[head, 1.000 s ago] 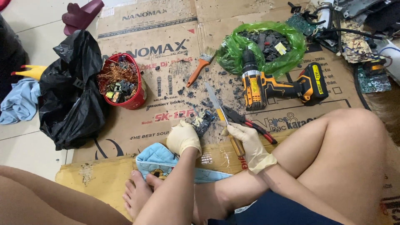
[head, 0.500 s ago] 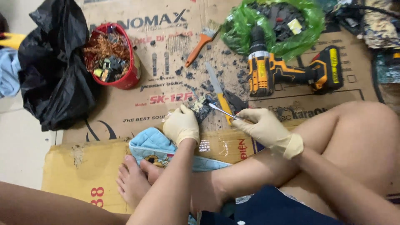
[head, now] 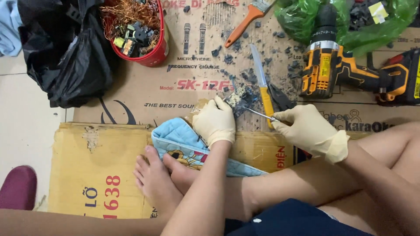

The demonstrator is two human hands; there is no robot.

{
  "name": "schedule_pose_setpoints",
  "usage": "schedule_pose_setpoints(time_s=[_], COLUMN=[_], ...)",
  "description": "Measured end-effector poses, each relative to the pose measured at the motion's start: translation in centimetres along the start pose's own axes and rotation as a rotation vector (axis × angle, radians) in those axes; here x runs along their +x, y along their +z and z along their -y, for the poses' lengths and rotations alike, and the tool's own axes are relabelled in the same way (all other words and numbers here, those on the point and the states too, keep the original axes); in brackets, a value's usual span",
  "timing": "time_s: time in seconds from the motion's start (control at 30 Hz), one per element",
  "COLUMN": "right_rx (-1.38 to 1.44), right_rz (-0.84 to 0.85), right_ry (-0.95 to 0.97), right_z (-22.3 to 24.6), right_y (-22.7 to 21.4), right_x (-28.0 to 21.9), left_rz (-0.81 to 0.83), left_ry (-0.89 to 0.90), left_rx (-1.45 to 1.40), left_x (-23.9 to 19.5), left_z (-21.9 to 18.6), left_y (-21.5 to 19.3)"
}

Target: The person sits on the floor and uses a screwdriver and pliers to disassemble a small electronic component. They remove screws and separate parts of the device, placing the pieces on the cardboard surface.

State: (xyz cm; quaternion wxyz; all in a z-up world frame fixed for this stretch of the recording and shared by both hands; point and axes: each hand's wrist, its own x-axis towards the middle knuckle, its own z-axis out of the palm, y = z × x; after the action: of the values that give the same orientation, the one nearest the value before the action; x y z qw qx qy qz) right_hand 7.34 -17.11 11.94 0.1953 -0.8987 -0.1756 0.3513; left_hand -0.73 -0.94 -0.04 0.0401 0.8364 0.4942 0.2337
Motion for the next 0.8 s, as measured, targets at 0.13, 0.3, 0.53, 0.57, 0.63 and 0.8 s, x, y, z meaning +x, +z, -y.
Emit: schedule_pose_setpoints(time_s=[0.13, 0.3, 0.53, 0.57, 0.63, 0.8], right_rx=[-0.043, -0.150, -0.262, -0.254, -0.248, -0.269], right_rz=[0.010, -0.036, 0.074, 0.078, 0.082, 0.036], right_ry=[0.025, -0.051, -0.019, -0.015, -0.007, -0.115], right_z=[-0.1, 0.3, 1.0, 1.5, 2.1, 2.2], right_y=[0.4, -0.5, -0.4, -0.8, -1.5, -2.3], right_x=[0.3, 0.0, 2.0, 1.8, 1.5, 1.6], left_rz=[0.015, -0.012, -0.039, -0.046, -0.052, 0.099], left_ry=[-0.006, 0.028, 0.025, 0.034, 0.043, 0.065], left_rx=[0.017, 0.017, -0.005, -0.005, -0.008, -0.046], left_x=[-0.1, 0.0, 0.2, 0.1, 0.2, 0.2], left_z=[0.0, -0.2, 0.1, 0.1, 0.0, 0.1], left_y=[0.2, 0.0, 0.0, 0.1, -0.2, -1.0])
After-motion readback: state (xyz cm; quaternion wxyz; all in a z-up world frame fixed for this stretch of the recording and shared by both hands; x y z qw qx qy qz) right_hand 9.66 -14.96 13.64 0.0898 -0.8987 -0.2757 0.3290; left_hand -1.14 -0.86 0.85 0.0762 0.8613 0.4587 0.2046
